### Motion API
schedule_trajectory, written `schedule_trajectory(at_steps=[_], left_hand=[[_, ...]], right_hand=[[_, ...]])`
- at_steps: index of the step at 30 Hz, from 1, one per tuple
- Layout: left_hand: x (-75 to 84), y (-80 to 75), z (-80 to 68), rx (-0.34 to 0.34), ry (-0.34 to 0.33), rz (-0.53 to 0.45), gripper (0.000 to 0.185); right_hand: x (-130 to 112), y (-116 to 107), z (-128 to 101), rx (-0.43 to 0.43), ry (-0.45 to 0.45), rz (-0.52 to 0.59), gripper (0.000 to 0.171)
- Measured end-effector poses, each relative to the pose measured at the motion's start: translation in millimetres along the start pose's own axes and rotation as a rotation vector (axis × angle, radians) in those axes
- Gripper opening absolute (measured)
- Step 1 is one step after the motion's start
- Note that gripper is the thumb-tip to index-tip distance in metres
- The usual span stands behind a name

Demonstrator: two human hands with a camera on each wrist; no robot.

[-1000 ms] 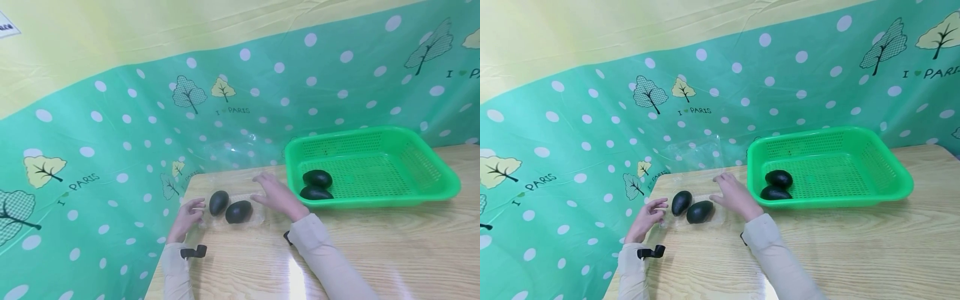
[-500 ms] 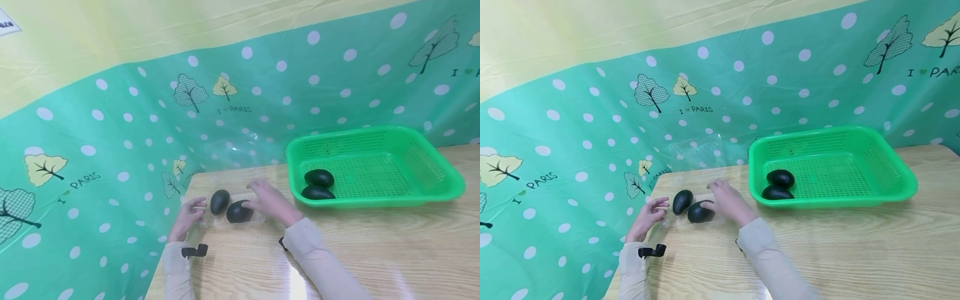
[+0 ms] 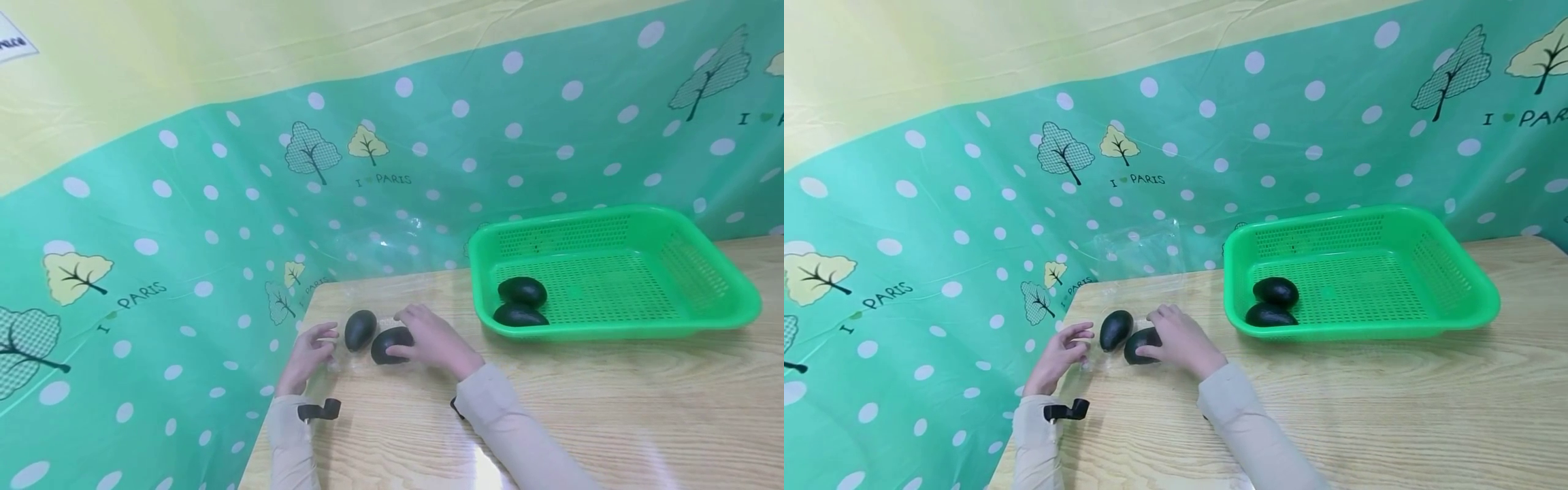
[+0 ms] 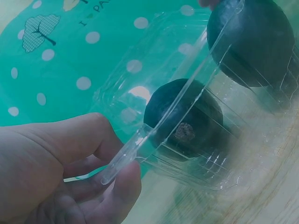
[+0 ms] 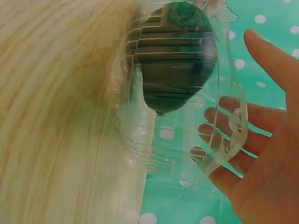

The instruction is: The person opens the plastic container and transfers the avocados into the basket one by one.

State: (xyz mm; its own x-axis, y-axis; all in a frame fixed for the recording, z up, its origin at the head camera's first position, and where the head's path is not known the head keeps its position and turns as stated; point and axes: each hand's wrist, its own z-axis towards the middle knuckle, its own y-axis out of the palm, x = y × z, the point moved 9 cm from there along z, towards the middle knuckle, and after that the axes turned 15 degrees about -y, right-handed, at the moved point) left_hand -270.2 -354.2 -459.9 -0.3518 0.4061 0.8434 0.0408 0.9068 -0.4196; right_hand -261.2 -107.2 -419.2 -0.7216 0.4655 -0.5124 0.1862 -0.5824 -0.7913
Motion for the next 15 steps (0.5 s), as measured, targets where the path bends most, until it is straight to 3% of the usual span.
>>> schedule_trajectory(at_steps=[15], left_hand=[[-2.5,-0.9,1.6,0.019,0.005,0.012,0.057]], right_hand=[[-5.1,13.5,0.9,-0.023,-0.027,-0.041,0.072]])
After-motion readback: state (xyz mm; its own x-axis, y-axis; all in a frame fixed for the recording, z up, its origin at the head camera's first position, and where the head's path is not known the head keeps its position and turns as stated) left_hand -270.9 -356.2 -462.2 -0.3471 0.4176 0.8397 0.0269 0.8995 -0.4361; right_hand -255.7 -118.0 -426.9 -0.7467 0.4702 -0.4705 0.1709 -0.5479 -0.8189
